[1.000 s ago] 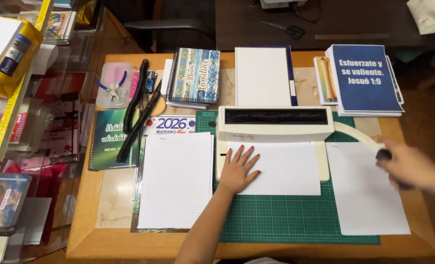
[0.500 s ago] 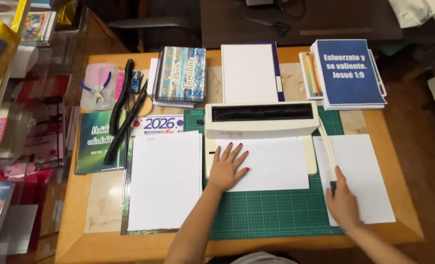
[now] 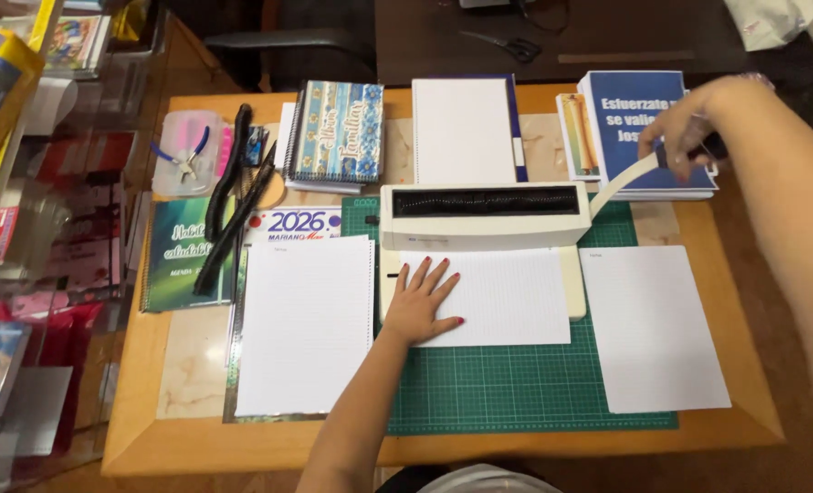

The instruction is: The person uses a manual spiral binding machine to bind stacks of lined paper into notebooks. They repeatedly align the paper, feed it into the machine, and pull the handle to punch holes. The person also handles finished notebooks with covers, placing them on the table.

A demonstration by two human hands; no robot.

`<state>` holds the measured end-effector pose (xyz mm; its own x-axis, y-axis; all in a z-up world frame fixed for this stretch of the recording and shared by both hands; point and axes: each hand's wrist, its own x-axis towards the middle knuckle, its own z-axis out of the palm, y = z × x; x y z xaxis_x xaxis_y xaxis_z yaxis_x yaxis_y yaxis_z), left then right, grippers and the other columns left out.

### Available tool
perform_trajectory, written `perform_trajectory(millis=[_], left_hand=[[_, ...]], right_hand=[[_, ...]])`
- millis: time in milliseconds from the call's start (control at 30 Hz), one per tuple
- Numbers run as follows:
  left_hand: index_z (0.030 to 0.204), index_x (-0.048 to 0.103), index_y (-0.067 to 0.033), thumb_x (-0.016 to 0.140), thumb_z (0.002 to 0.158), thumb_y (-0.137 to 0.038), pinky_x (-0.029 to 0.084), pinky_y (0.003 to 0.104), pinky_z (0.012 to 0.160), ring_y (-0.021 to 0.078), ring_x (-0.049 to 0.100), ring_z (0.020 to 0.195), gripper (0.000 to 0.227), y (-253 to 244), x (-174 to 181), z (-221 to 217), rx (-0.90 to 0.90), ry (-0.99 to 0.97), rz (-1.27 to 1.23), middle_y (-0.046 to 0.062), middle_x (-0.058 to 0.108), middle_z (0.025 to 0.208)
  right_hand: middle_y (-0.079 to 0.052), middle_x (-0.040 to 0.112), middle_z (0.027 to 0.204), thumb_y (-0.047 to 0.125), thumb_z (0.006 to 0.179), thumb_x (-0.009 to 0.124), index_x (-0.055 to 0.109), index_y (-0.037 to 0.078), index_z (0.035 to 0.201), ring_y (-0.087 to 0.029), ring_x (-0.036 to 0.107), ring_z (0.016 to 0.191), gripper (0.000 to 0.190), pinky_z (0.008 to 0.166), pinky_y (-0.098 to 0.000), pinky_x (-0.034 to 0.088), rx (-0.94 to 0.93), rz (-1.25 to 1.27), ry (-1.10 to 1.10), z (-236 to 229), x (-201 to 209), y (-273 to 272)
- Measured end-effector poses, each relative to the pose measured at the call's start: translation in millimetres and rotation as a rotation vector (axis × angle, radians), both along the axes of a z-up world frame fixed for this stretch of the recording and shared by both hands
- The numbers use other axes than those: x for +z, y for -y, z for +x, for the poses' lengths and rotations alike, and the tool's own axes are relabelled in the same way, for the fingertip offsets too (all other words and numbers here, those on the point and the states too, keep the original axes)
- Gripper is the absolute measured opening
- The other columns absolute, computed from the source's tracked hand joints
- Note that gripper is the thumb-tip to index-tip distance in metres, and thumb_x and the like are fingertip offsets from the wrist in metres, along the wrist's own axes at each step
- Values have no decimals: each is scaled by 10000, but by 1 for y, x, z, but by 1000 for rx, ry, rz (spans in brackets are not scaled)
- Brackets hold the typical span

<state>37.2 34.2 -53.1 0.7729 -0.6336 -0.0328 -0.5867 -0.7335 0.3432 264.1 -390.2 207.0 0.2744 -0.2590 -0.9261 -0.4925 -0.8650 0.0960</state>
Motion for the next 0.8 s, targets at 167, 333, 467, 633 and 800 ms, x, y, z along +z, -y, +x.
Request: perform_trajectory(millis=[167, 333, 467, 633, 800], left_hand=[[1615, 181, -198, 489, 802, -814, 15, 716, 1163, 393, 58, 1540, 1066, 22, 21, -29, -138, 67, 122, 132, 101, 1687], [1594, 280, -247, 787, 733, -467, 246, 735, 1116, 431, 248, 1503, 1024, 35, -23, -46, -208, 364, 134, 121, 256, 1664], [1407, 578, -168, 510, 945, -123, 473, 538, 966, 383, 571, 1234, 470, 32, -7, -46, -75, 34, -157, 121, 607, 1390], [1378, 622, -150, 517, 969, -464, 488, 358, 996, 205, 639, 1203, 526, -49, 54, -33, 448, -681, -622, 65, 632, 1420], [1389, 590, -51, 608, 911, -99, 549, 391, 945, 262, 673, 1072, 481, -179, 58, -51, 1026, -725, -1093, 154, 712, 1253]], right_hand=[[-58, 618, 1162, -22, 857, 580, 700, 308, 1275, -232, 614, 946, 546, 737, -344, 527, 674, -460, 176, -44, 35, -68], [22, 697, 1208, 192, 930, 560, 632, 398, 1279, -248, 703, 1119, 411, 833, -427, 607, 1226, -652, 805, -91, -18, -67], [-82, 649, 1216, 279, 928, 676, 683, 158, 1292, -291, 555, 1181, 384, 1018, -433, 428, 857, 44, 1564, -162, -16, -81], [-171, 637, 1250, 84, 1141, 554, 689, -11, 1271, -301, 582, 1176, 210, 1049, -394, 428, 162, 425, 1824, -212, -65, -36], [-87, 644, 1251, 94, 1096, 515, 689, 80, 1172, -231, 607, 992, 190, 893, -337, 520, -382, 426, 1457, -252, -135, -33]])
